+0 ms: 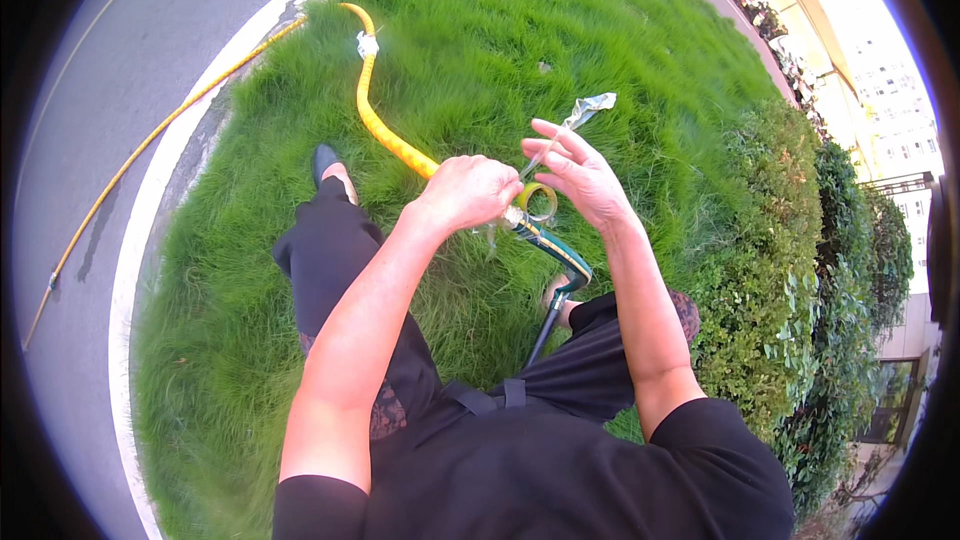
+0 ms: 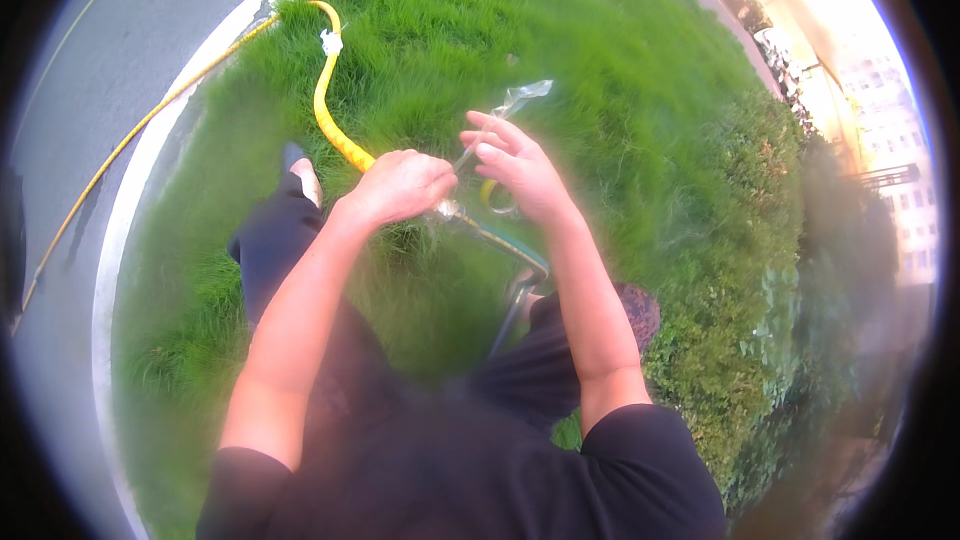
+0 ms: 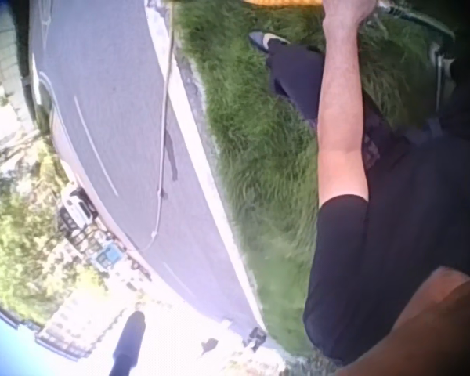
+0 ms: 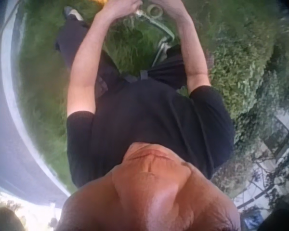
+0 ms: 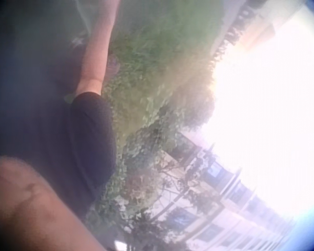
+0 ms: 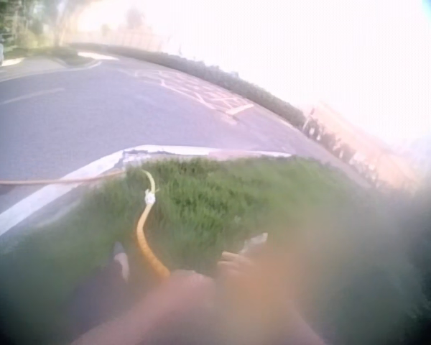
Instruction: The person uses tape to seal a leak in a garden hose by wrapping it multiple times around the joint where a green hose connects to a yellow hose.
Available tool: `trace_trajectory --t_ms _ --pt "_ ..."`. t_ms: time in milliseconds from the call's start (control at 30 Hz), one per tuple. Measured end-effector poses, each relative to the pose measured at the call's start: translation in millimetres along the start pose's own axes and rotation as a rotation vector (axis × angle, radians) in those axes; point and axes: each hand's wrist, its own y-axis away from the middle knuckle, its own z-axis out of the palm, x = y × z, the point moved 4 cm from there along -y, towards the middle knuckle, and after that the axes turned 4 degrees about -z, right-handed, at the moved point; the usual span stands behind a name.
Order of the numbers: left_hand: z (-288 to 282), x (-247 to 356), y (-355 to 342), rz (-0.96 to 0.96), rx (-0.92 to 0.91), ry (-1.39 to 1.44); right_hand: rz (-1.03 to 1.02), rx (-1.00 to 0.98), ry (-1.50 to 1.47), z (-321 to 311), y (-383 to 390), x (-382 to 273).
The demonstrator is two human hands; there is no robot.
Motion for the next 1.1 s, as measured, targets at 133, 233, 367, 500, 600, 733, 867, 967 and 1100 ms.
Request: trace_trajectory --t_ms 133,233,367,500,600,733,867,967,1100 --pt "-3.4 2.5 -2.8 -0.01 -0.068 -0.031 -0.035 -0.028 -0.006 5.0 -9.1 -3.7" --pt "-12.4 5.1 2.3 -0.068 -0.111 0.093 -0.02 0.267 -0.07 -7.1 -14.3 -6.8" --pt "-10.3 -2.2 2.5 -0.073 -0.184 0.108 0.068 0.393 -0.094 -28.5 -10.4 8.7" --pt "-10.0 0.2 3.8 -0.047 -0.232 -0.022 0.179 0.359 -0.047 -25.7 -1.0 27.7" --pt "-6.3 -3.9 1.8 -0.011 -0.243 -0.039 0.272 0.279 -0.068 -13.2 2.4 36.8" --pt "-10.4 0.4 6.1 0.025 -0.308 -0.08 0.408 0.059 -0.197 2.1 6.6 48.2" --pt "-10.5 -1.8 10.4 0.032 -0.208 -0.091 0.273 -0.11 -0.296 10.6 10.2 49.3" --pt "-6.7 -2.7 13.0 0.007 -0.201 -0.109 0.078 -0.281 -0.082 15.0 12.2 55.0" --pt "-10.9 -6.5 12.5 0.059 -0.085 -0.133 0.119 -0.342 -0.077 21.0 16.6 37.7"
